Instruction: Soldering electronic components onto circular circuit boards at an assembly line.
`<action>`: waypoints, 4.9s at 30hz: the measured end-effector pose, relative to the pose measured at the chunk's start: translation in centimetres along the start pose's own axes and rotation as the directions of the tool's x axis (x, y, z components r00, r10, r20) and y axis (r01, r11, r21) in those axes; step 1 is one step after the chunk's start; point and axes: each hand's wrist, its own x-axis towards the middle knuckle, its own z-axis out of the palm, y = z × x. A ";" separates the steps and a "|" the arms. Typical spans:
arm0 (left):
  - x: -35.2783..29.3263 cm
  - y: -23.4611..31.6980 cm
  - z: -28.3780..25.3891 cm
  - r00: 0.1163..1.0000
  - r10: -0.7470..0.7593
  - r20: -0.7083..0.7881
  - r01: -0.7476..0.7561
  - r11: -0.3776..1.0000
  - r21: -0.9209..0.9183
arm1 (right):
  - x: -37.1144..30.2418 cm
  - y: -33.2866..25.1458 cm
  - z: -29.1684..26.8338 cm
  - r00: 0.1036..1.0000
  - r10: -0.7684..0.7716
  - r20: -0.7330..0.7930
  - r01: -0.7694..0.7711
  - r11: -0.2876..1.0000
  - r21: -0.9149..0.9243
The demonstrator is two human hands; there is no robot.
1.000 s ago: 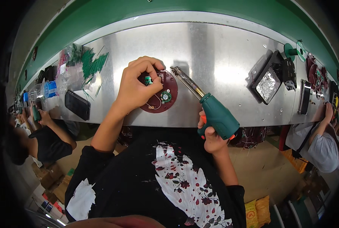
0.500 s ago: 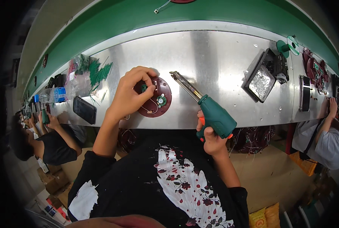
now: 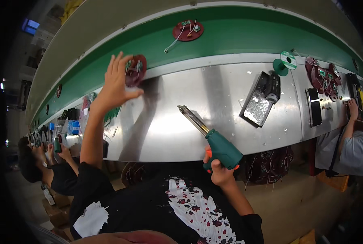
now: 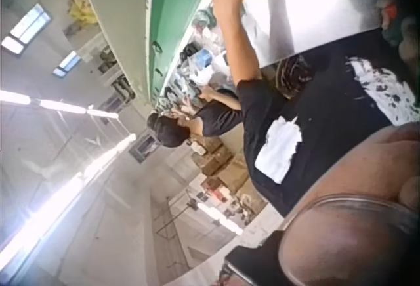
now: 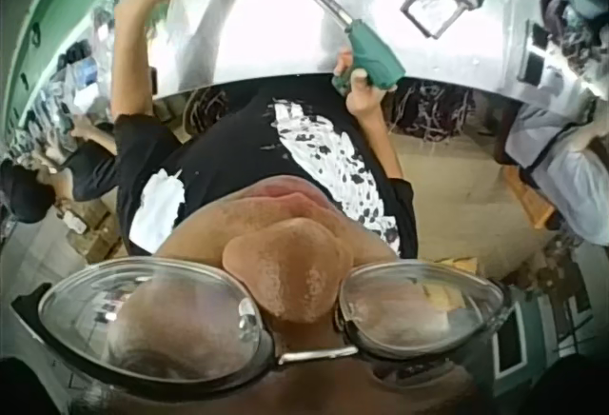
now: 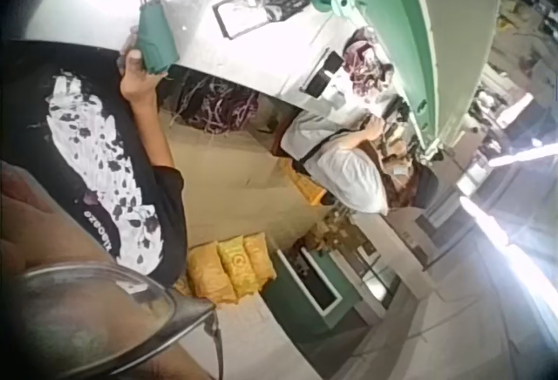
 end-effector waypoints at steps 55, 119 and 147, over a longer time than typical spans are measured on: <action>-11.1 -4.9 7.6 0.833 -0.331 -0.443 0.363 0.932 -0.014 | -1.6 0.2 2.9 0.999 0.007 -0.041 -0.009 1.000 -0.030; -12.2 -4.4 4.6 0.920 -0.331 -0.208 0.313 0.943 -0.118 | -1.9 0.2 4.2 0.995 0.059 -0.083 -0.068 0.992 -0.102; -8.3 4.7 5.4 0.987 -0.107 0.119 0.160 0.646 -0.747 | -1.5 1.8 3.3 0.999 0.027 0.020 -0.021 0.973 -0.232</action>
